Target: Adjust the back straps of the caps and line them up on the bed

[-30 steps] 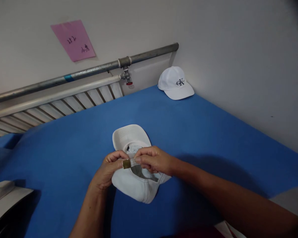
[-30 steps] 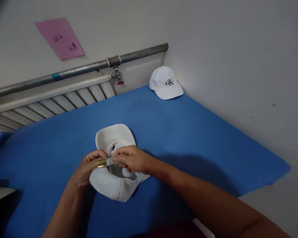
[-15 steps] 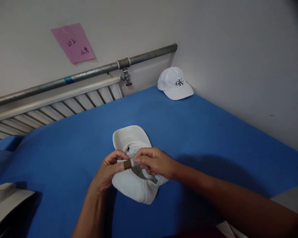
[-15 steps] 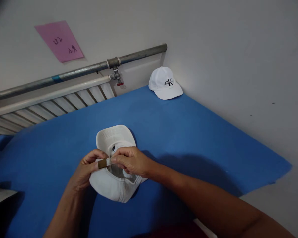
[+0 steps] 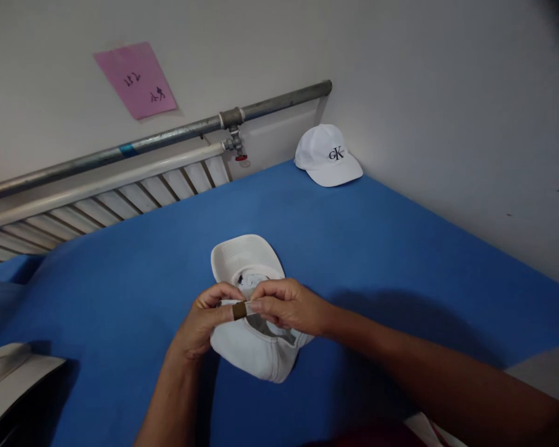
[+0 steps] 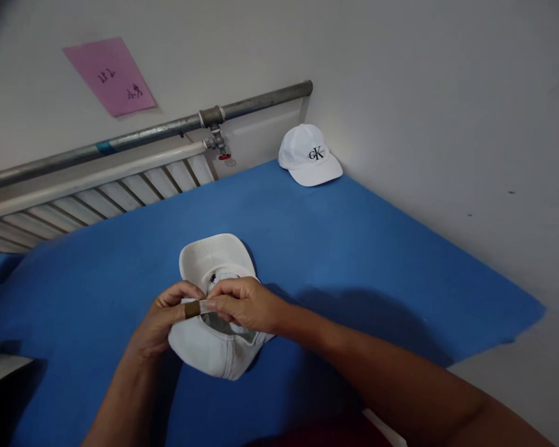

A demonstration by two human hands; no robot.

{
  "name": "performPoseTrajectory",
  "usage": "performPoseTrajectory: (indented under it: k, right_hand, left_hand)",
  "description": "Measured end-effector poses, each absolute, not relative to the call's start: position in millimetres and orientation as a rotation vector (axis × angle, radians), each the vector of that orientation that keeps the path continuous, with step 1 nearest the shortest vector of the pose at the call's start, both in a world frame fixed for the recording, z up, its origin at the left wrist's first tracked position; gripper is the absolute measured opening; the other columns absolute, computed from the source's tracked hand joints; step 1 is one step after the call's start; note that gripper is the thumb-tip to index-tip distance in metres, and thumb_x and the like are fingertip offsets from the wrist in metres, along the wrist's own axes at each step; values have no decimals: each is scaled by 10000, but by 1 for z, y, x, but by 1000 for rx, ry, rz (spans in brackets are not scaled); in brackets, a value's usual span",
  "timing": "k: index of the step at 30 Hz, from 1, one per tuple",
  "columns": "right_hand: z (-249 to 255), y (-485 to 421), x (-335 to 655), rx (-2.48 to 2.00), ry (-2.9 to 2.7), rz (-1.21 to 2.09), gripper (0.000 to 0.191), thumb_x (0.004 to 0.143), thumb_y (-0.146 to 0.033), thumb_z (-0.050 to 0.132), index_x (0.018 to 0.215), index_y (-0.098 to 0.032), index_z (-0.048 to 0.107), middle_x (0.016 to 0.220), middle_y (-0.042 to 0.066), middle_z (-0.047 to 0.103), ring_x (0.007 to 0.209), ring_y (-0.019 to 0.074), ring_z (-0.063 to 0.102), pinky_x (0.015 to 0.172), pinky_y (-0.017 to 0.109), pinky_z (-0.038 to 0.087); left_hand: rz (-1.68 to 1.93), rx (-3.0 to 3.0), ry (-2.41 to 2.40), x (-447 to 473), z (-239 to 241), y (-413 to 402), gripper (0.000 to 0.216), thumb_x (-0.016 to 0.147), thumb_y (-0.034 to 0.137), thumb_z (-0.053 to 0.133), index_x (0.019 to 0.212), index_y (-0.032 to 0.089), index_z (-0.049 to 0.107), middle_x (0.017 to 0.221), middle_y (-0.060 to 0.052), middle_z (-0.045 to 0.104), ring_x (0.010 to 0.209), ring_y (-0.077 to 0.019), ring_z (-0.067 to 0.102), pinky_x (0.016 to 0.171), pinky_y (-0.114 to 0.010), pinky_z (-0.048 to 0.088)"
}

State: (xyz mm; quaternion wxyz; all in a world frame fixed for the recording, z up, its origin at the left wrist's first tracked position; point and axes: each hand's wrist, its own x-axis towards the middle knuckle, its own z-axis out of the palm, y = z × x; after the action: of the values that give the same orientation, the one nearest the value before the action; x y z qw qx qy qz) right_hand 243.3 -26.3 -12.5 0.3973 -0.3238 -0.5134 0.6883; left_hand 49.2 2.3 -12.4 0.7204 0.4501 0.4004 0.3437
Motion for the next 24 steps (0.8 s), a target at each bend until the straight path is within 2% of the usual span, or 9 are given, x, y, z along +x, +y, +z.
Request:
performPoseTrajectory:
  k: [5,11,18,24]
  right_hand:
    - [-10,-24,248,-835,-1337,1828,209,820,-350,599,763,-150,586,516,-78,474,403,22,384,402,160,302]
    - [-3,-21,252,-964,-1315,1816,175,733,-312,674,737,-150,606,575,-49,557,482,48,510,450,165,398]
    - [-4,-22,249,-877,-1268,1889,198,735,-327,682,742,-140,617,628,-29,598,514,50,526,482,173,411]
    - [3,-20,257,-957,-1360,1864,114,718,-250,650,722,-141,620,613,-27,614,519,63,552,466,169,399]
  left_hand:
    - [746,1014,891,53,-8,1,224,569,270,870,704,176,718,649,17,670,532,-73,564,509,-150,432]
    - [788,986,841,51,-9,0,254,576,286,858,698,160,674,618,7,663,491,-84,557,468,-158,414]
    - [762,996,819,53,-10,-1,262,584,305,855,695,156,671,619,-4,674,504,-91,574,485,-165,424]
    - [795,982,843,52,-9,-1,281,554,304,866,674,153,661,604,1,666,473,-86,560,459,-158,414]
